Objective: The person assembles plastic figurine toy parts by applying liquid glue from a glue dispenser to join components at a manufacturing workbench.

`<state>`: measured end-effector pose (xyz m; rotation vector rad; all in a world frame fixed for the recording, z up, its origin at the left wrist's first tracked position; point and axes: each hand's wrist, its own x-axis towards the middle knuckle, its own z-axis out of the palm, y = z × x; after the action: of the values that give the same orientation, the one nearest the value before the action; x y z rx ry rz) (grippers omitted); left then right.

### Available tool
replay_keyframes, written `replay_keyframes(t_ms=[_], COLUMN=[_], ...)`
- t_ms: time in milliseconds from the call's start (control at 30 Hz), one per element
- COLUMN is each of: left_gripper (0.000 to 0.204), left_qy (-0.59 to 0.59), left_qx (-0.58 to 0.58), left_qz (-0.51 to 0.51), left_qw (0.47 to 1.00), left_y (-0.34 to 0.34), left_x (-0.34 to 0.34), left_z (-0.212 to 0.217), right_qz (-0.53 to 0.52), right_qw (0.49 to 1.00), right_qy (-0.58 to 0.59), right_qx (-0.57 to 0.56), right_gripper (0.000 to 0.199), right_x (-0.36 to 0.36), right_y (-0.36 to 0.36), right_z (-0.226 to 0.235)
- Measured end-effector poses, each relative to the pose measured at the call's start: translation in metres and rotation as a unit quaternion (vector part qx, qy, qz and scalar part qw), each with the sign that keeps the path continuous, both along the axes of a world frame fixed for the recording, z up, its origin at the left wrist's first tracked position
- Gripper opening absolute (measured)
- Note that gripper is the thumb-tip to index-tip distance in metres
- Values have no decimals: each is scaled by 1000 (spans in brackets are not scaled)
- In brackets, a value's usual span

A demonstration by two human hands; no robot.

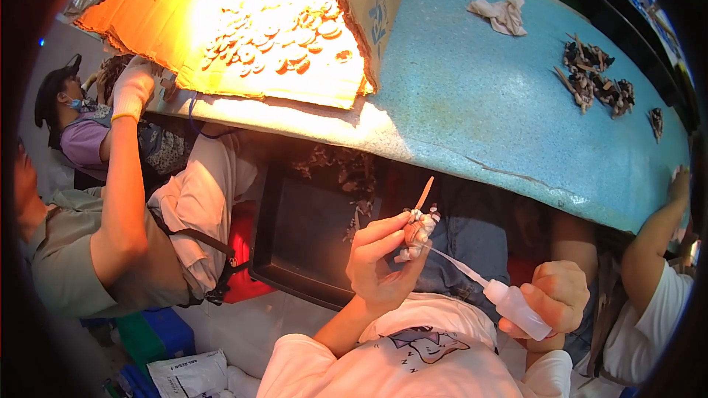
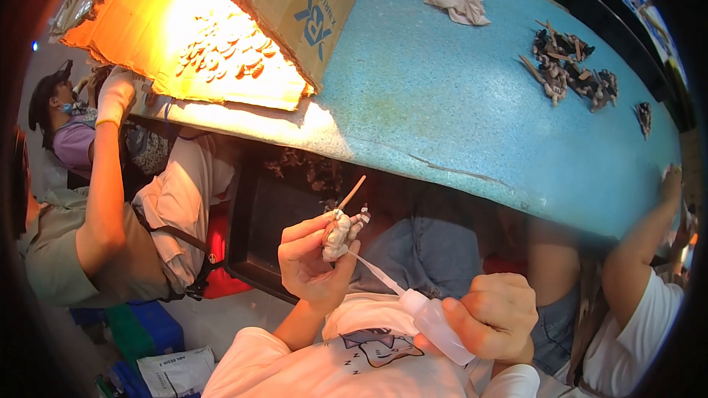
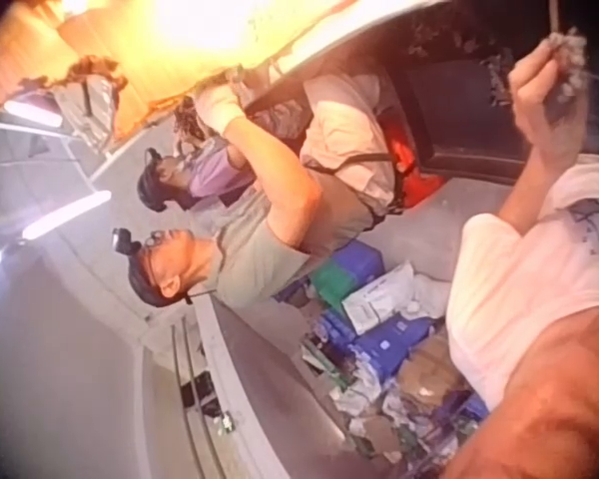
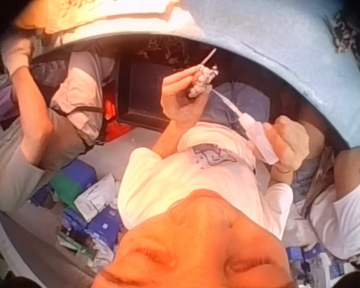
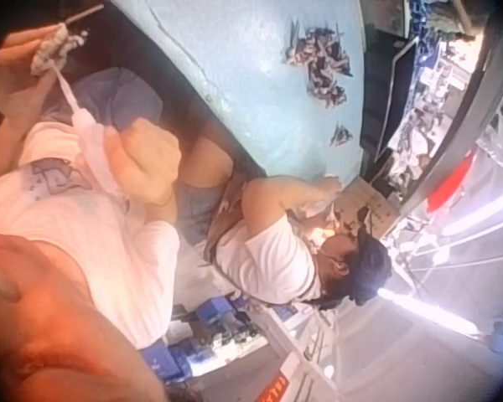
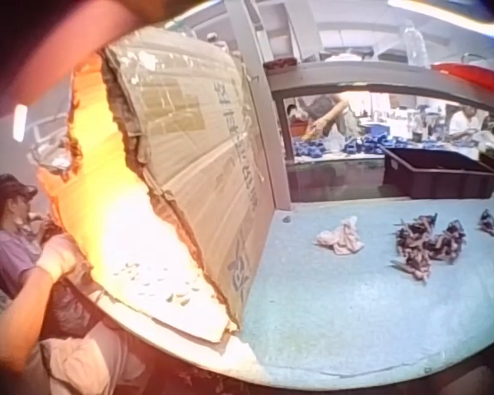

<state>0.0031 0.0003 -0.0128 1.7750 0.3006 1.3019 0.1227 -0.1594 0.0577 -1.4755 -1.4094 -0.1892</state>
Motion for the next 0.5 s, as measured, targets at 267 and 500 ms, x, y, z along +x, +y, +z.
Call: replay_keyframes(t_ms=[267,500], left_gripper=[37,33], left_qy=[2,-7], left_qx=[-52,-67], left_qz=[-52,-104], left_qw=[997,992], left_y=[0,3], left_x=[-4,-7], left_z=[-4,-6], right_qz=[-17,-41], right_qw=[999,996], right_qy=[2,7], right_qx=[37,73], right_gripper=[40,46], right_x=[4,4], right_y=[-8,-8], right_z=[-1,-6])
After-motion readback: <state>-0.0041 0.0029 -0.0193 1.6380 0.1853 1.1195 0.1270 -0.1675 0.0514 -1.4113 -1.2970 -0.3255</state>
